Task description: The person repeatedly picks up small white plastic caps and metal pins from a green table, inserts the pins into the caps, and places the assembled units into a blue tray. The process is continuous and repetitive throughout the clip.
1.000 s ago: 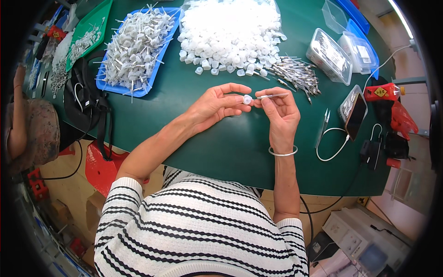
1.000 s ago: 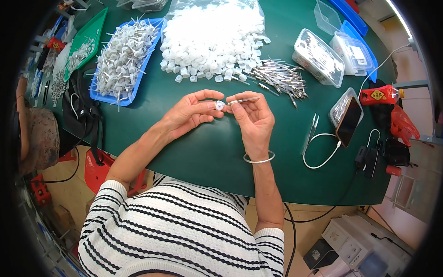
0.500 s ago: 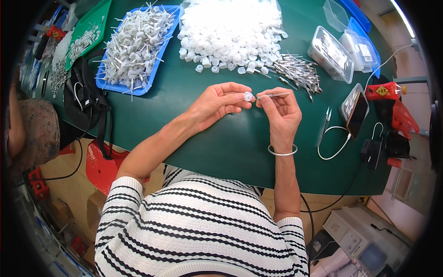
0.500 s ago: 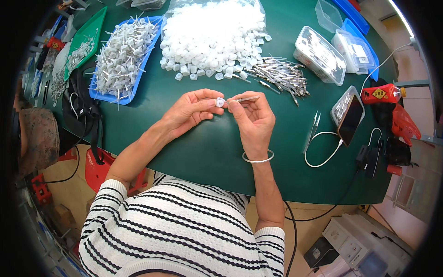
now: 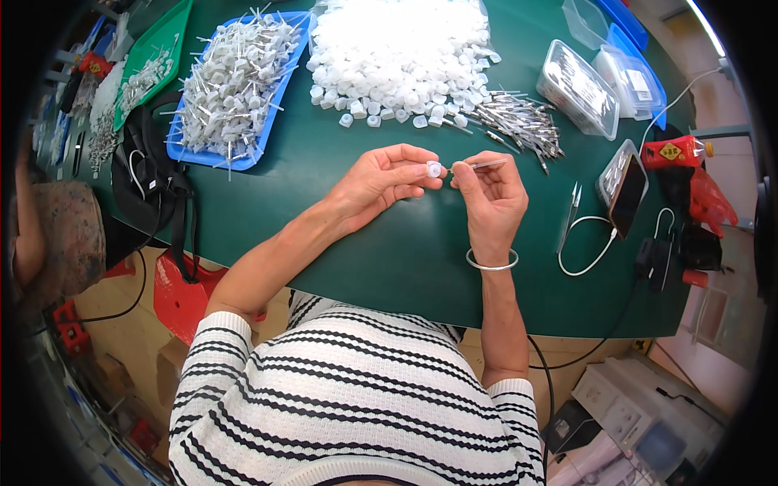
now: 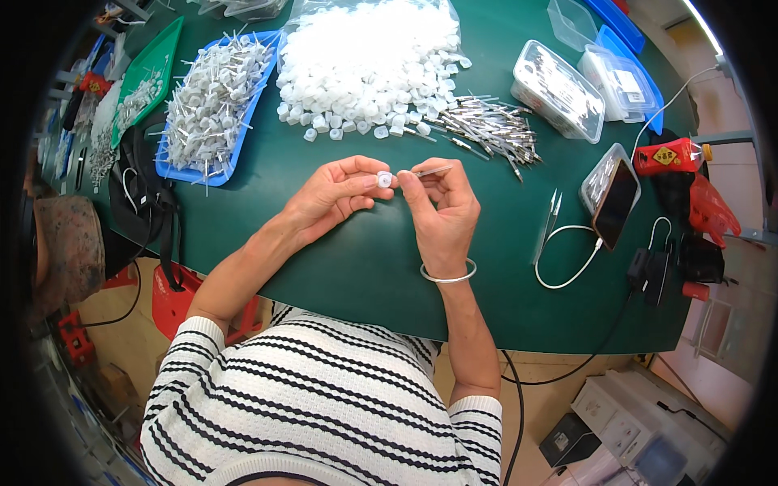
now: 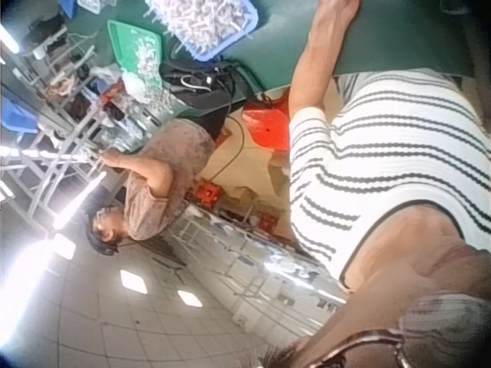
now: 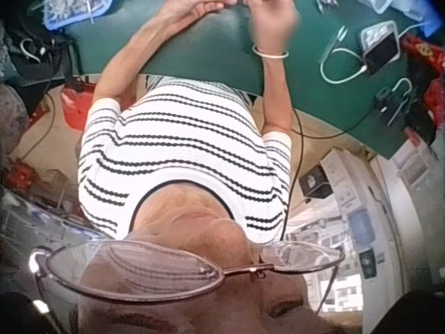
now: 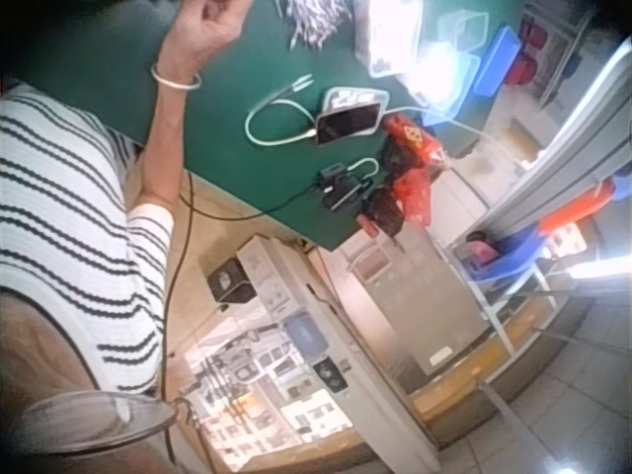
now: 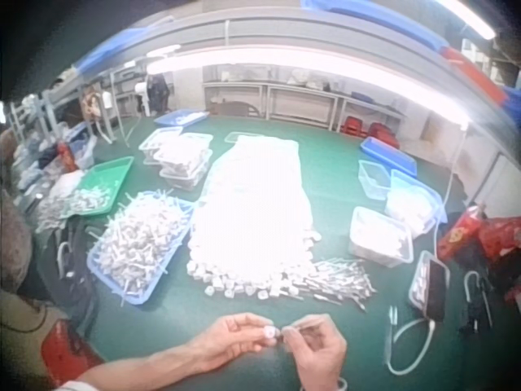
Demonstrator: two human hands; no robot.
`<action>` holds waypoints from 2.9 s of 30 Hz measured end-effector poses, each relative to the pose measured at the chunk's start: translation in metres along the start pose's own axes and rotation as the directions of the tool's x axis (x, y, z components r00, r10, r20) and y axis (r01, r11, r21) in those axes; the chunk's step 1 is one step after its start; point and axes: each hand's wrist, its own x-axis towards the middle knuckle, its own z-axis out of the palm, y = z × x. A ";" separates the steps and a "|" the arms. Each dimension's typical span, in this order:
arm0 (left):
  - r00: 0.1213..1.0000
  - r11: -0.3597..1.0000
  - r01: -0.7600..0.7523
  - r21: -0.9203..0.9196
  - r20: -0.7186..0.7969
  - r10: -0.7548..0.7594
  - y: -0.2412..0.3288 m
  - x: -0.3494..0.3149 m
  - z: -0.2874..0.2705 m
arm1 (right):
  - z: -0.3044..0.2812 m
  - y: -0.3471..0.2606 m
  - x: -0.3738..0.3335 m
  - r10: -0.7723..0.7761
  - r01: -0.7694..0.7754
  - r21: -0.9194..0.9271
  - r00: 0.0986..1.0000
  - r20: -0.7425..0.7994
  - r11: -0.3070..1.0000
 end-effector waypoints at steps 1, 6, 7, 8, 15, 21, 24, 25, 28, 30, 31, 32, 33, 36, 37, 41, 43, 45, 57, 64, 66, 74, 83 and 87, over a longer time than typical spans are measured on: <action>1.000 1.000 0.001 0.000 0.002 -0.001 0.000 0.000 0.000 | 0.001 0.000 0.000 -0.007 0.007 -0.011 1.000 -0.003 1.000; 1.000 1.000 0.011 -0.003 0.004 -0.011 -0.001 0.000 0.000 | 0.001 0.000 -0.001 -0.045 0.044 -0.048 0.999 -0.020 0.998; 1.000 1.000 0.013 -0.003 0.004 -0.013 -0.001 0.001 0.000 | 0.002 -0.001 -0.001 -0.048 0.047 -0.063 0.999 -0.022 0.997; 1.000 1.000 0.014 -0.003 0.003 -0.014 -0.002 0.001 0.000 | 0.002 -0.002 -0.001 -0.052 0.050 -0.077 0.998 -0.025 0.996; 1.000 1.000 0.010 -0.021 0.007 -0.010 -0.003 0.002 -0.001 | 0.004 -0.001 -0.002 -0.112 0.104 -0.180 0.993 -0.036 0.978; 1.000 1.000 0.006 -0.026 0.005 -0.006 -0.003 0.001 -0.001 | 0.005 -0.001 -0.002 -0.196 0.182 -0.302 0.980 -0.017 0.936; 1.000 1.000 0.014 -0.024 -0.001 -0.014 -0.002 0.001 0.000 | 0.005 -0.001 -0.002 -0.213 0.196 -0.336 0.977 -0.013 0.921; 1.000 1.000 0.015 -0.023 -0.001 -0.015 -0.002 0.001 0.000 | 0.005 -0.001 -0.002 -0.217 0.200 -0.339 0.976 -0.013 0.919; 1.000 1.000 0.016 -0.026 0.001 -0.016 -0.002 0.001 -0.001 | 0.005 -0.001 -0.002 -0.240 0.222 -0.361 0.971 -0.006 0.906; 1.000 0.999 0.016 -0.030 0.006 -0.016 -0.002 0.001 0.000 | 0.005 -0.001 -0.002 -0.257 0.239 -0.380 0.966 0.003 0.893; 1.000 0.999 0.017 -0.034 0.006 -0.016 -0.002 0.001 0.000 | 0.006 -0.002 -0.002 -0.266 0.248 -0.390 0.964 0.009 0.887; 1.000 0.999 0.017 -0.039 0.006 -0.017 -0.002 0.001 0.000 | 0.006 -0.002 -0.002 -0.274 0.256 -0.400 0.962 0.014 0.880; 1.000 0.999 0.017 -0.043 0.005 -0.017 -0.003 0.001 0.000 | 0.006 -0.002 -0.002 -0.283 0.267 -0.404 0.959 0.021 0.875; 1.000 0.999 0.014 -0.048 0.009 -0.013 -0.003 0.001 0.000 | 0.006 -0.002 -0.002 -0.301 0.289 -0.415 0.953 0.038 0.863; 1.000 0.999 0.017 -0.049 0.010 -0.017 -0.003 0.001 -0.001 | 0.005 -0.002 -0.002 -0.301 0.290 -0.418 0.953 0.042 0.861; 1.000 0.998 0.028 -0.054 0.014 -0.028 -0.004 0.002 -0.002 | 0.005 -0.003 -0.002 -0.277 0.270 -0.401 0.960 0.041 0.875; 0.999 0.998 0.032 -0.057 0.013 -0.031 -0.004 0.002 -0.002 | 0.005 -0.003 -0.002 -0.261 0.255 -0.383 0.965 0.038 0.888; 0.999 0.998 0.034 -0.058 0.012 -0.033 -0.004 0.002 -0.003 | 0.005 -0.003 -0.002 -0.249 0.245 -0.367 0.968 0.039 0.897; 0.999 0.997 0.044 -0.063 0.028 -0.043 -0.004 0.002 -0.003 | 0.003 -0.003 -0.001 -0.243 0.243 -0.347 0.969 0.045 0.906; 0.999 0.999 0.040 -0.030 0.034 -0.039 -0.004 0.002 -0.003 | 0.003 -0.003 -0.001 -0.246 0.248 -0.360 0.968 0.053 0.899; 0.999 1.000 0.031 -0.006 0.034 -0.031 -0.004 0.002 -0.003 | 0.003 -0.003 -0.001 -0.253 0.257 -0.367 0.966 0.060 0.894; 0.999 0.999 0.027 0.032 0.033 -0.028 -0.003 0.001 -0.003 | 0.002 -0.004 -0.001 -0.268 0.274 -0.378 0.961 0.070 0.884; 0.998 0.998 0.059 -0.028 0.038 -0.058 -0.004 0.003 -0.006 | 0.000 -0.006 0.001 -0.273 0.300 -0.377 0.954 0.126 0.876; 0.997 0.998 0.069 -0.013 0.028 -0.068 -0.003 0.002 -0.004 | -0.002 -0.005 0.002 -0.270 0.304 -0.374 0.952 0.142 0.876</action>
